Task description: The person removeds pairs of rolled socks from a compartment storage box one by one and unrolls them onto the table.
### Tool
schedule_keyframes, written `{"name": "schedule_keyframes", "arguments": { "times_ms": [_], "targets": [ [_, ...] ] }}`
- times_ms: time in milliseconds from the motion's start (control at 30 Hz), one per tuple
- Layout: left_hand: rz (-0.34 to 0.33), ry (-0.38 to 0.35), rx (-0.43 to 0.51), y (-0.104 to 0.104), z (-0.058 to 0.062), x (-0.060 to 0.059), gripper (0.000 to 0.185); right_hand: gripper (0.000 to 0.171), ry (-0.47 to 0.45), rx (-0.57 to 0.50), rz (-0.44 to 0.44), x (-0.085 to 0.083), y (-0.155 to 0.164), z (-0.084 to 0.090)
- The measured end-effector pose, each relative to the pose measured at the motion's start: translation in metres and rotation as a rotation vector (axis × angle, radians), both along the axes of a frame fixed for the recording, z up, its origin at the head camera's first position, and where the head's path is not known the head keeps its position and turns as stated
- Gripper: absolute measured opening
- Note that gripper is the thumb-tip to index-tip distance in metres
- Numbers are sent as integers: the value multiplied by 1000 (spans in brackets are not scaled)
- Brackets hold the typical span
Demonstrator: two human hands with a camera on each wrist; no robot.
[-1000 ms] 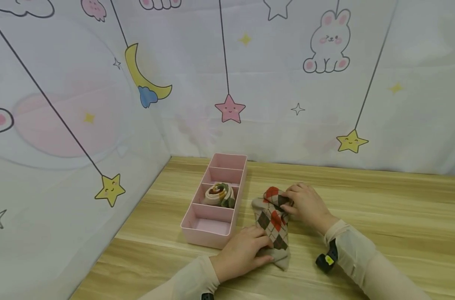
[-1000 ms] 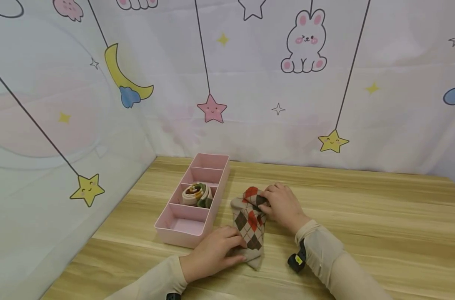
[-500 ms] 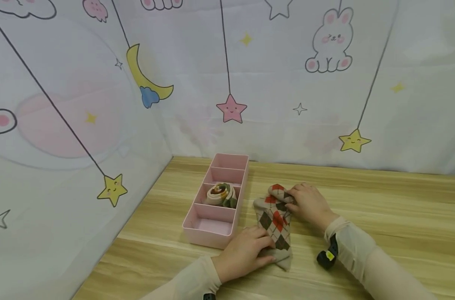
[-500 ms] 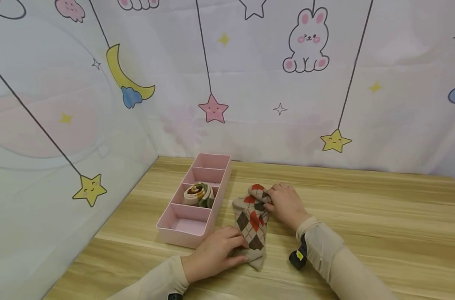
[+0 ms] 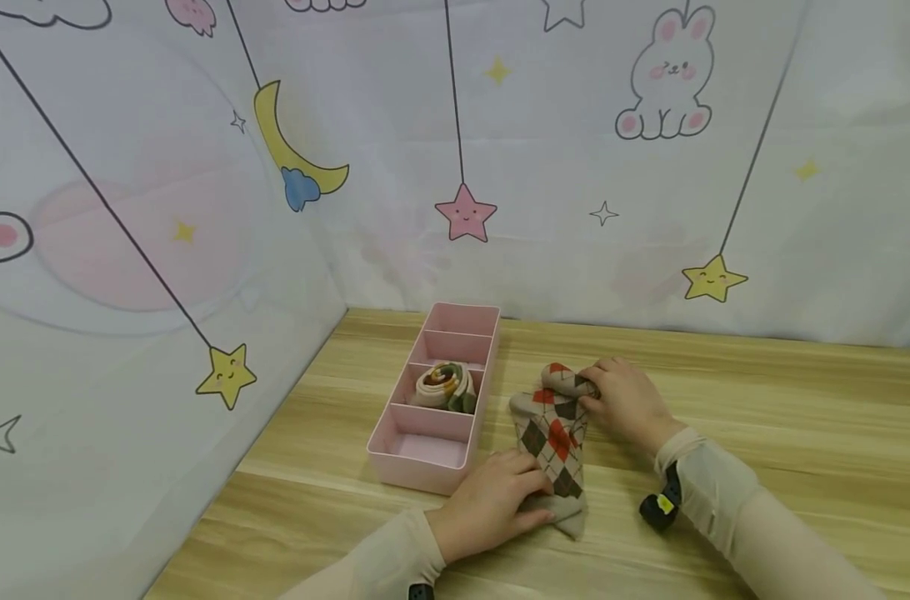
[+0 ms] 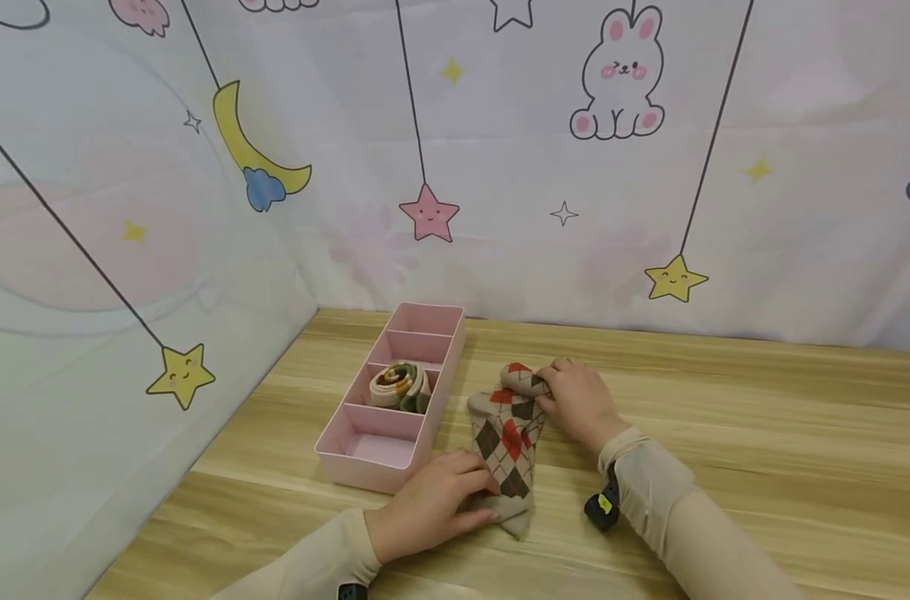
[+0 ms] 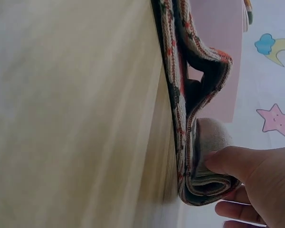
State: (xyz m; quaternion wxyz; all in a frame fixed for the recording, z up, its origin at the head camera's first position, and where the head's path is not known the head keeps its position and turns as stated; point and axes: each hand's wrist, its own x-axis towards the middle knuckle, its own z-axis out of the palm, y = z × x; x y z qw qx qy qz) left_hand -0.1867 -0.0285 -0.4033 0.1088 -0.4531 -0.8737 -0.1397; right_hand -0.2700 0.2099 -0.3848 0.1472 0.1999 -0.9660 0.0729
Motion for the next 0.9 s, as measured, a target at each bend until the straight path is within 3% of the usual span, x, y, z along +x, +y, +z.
{"name": "schedule_keyframes", "arguments": {
  "times_ms": [900],
  "targets": [
    [-2,41,8,1,1,1,19,23,1,-126,14,-24,6,2]
  ]
}}
